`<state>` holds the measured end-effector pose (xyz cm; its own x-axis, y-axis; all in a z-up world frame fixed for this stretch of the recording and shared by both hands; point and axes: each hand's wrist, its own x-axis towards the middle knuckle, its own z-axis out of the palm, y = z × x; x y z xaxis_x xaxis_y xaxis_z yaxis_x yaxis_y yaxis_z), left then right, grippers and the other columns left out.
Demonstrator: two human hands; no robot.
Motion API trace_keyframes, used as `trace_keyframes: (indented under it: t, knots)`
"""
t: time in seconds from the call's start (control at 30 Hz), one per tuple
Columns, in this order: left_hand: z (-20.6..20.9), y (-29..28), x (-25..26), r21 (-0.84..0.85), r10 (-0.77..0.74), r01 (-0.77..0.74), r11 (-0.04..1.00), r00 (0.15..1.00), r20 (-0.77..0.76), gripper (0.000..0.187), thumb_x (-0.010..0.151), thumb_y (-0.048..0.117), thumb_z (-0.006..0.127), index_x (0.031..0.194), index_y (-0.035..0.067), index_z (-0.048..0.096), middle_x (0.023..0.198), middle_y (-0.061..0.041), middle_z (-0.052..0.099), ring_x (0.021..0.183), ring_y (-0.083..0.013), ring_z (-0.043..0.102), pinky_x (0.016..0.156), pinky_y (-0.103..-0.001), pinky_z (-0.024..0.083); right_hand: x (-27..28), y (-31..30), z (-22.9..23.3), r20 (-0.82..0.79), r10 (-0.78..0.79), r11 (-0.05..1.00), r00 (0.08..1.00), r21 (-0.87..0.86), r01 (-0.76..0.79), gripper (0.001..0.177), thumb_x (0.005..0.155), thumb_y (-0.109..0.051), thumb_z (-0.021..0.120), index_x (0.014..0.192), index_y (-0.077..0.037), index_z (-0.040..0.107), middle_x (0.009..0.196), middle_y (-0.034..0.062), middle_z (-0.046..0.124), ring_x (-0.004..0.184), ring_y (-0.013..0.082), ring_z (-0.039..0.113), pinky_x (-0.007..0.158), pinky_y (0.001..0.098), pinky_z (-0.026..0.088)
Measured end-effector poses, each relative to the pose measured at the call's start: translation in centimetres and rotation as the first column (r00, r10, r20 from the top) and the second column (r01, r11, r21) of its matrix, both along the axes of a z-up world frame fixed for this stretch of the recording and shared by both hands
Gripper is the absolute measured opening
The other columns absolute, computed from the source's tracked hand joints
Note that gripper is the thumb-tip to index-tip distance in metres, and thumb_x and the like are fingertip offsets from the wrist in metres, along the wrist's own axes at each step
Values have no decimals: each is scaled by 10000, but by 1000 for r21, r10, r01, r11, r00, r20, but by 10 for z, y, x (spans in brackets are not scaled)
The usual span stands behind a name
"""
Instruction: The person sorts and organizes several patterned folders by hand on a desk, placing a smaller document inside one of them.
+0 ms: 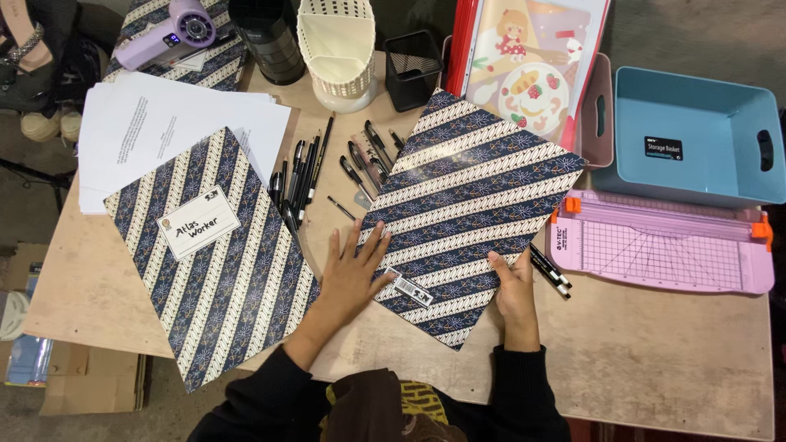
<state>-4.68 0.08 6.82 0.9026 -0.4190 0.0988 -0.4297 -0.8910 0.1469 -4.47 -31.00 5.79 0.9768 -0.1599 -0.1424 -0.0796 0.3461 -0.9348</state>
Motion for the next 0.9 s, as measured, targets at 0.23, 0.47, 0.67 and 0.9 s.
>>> trace_keyframes:
  t: [0.23,0.47,0.67,0.9]
  knots:
    - [22,-99,-26,-173,-264,216,961,905,-334,856,919,612,509,1585,108,319,1650,-117,285,1576,-367,138,1253,-612,51,0,3,9,6,-10,999,1000,44,10,655,957,19,614,1553,-36,348,1384,133,602,1241,205,596,1067,356,494]
    - [-12,-130,-58,-73,-507,514,855,857,91,833,1031,646,366,1642,93,248,1731,-75,155,1610,-224,61,1296,-467,13,-2,-1,6,-2,-24,1000,1000,16,24,654,958,16,635,1554,-44,372,1373,105,606,1198,184,594,1026,338,484]
    - [-13,-83,-33,-141,-424,400,905,868,-258,810,1011,659,181,1628,154,39,1704,-42,-12,1561,-185,-44,1249,-443,-45,-2,1,3,16,-10,999,1000,32,9,656,957,22,611,1558,-48,357,1405,92,593,1255,171,578,1093,334,456]
    - [18,-15,3,58,-83,106,993,947,-311,775,1022,632,142,1624,157,27,1706,-25,-28,1541,-212,-101,1224,-516,-60,1,1,4,-6,-6,1000,1000,-19,6,706,943,50,582,1585,-70,313,1449,98,569,1291,182,561,1123,346,439]
